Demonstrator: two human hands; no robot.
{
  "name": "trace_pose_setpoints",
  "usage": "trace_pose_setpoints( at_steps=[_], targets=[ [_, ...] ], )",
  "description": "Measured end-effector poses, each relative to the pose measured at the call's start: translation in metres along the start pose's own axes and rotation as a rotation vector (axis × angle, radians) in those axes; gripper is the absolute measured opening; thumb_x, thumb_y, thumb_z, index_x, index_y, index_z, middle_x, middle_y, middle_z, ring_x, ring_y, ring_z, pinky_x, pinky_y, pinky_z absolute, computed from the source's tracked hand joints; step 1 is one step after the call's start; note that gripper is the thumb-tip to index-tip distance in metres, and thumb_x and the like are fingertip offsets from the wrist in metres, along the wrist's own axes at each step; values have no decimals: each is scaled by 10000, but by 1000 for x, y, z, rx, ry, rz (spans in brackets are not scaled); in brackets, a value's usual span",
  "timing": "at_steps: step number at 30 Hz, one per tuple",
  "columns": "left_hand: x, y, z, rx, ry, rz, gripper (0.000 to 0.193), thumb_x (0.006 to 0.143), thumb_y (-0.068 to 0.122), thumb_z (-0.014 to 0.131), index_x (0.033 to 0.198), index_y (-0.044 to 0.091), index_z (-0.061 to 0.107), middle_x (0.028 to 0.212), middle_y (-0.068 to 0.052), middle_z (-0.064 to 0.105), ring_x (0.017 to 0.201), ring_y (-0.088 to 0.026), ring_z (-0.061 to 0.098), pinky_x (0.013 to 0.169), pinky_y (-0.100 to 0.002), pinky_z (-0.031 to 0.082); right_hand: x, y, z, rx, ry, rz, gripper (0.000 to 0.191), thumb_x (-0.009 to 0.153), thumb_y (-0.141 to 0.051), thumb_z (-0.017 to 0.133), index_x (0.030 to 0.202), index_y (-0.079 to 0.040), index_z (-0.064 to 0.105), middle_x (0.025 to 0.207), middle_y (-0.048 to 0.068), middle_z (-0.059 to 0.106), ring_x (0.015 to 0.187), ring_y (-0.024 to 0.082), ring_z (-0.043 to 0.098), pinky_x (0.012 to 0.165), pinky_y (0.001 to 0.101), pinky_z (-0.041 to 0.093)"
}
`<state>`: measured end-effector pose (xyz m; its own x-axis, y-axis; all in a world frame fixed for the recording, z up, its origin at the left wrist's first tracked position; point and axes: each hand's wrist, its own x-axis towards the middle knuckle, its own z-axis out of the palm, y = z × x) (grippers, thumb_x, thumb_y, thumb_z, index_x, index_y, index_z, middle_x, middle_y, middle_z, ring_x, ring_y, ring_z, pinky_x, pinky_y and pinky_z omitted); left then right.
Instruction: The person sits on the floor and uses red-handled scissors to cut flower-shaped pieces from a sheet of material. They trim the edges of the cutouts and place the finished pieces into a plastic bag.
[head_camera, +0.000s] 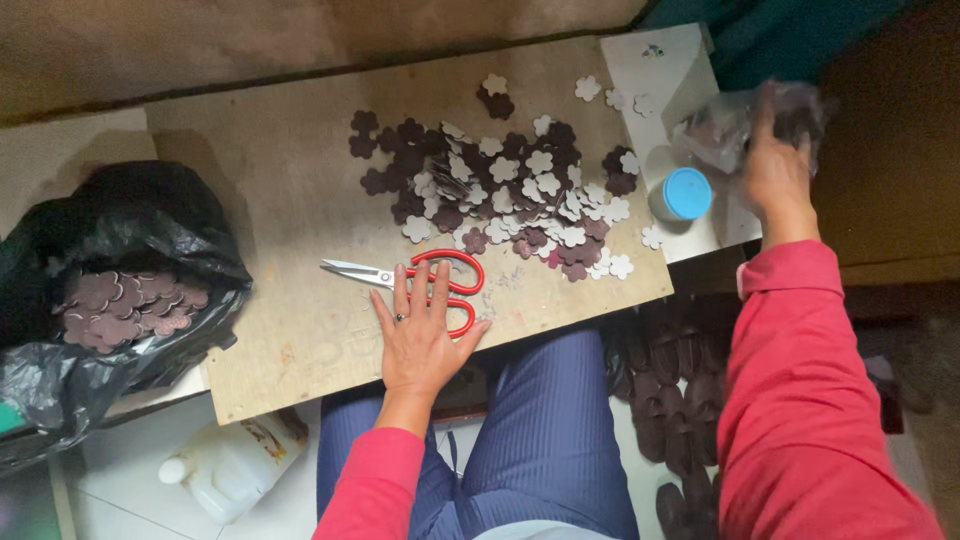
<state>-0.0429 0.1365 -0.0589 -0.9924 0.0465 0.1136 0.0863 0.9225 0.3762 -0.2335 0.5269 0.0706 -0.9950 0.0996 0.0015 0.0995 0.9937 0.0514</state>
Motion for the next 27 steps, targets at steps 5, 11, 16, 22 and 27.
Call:
trace_pose_setpoints(
  at_steps=[5, 11, 16, 22, 27],
  targets=[
    [-1, 2, -5, -24, 57, 46, 1001, 780, 651, 727, 1555, 123, 378, 1453, -152, 477, 1428, -361, 368, 1177, -703, 197, 1, 1, -32, 35, 382, -128, 929, 994, -5, 711, 1666, 6, 69, 1021, 217, 700, 974, 379, 699, 896, 438, 574],
    [-1, 4, -21, -49, 150, 85, 1038, 759, 651, 745, 1536, 69, 379, 1391, -169, 520, 1373, -374, 427, 1155, -686, 229, -11, -55, -101, -33, 809, -661, 658, 902, 51, 803, 1364, -146, 378, 1087, 125, 681, 1009, 284, 671, 909, 379, 562],
    [-7, 2, -36, -101, 216, 153, 1041, 777, 648, 749, 1556, 59, 386, 1317, -154, 572, 1322, -363, 496, 1182, -626, 280, -73, -168, -102, 507, 626, -944, 897, 905, 117, 697, 1618, 3, 164, 1193, 140, 664, 1039, 262, 664, 938, 332, 559],
    [-11, -12, -43, -243, 40, 269, 736, 829, 606, 800, 1287, 63, 610, 1264, -172, 645, 1259, -366, 522, 1087, -495, 393, -156, -304, -35, 434, 51, -1316, 916, 778, -42, 734, 1591, -56, 312, 932, 128, 685, 923, 300, 671, 1099, 534, 450],
    [-34, -28, -47, -388, 317, 512, 404, 933, 378, 808, 1206, 99, 701, 1078, -78, 701, 1055, -253, 674, 885, -372, 530, -177, -308, -2, 946, -234, -947, 608, 839, 5, 664, 1418, -108, 515, 1247, 101, 691, 1157, 291, 664, 981, 415, 518]
  ],
)
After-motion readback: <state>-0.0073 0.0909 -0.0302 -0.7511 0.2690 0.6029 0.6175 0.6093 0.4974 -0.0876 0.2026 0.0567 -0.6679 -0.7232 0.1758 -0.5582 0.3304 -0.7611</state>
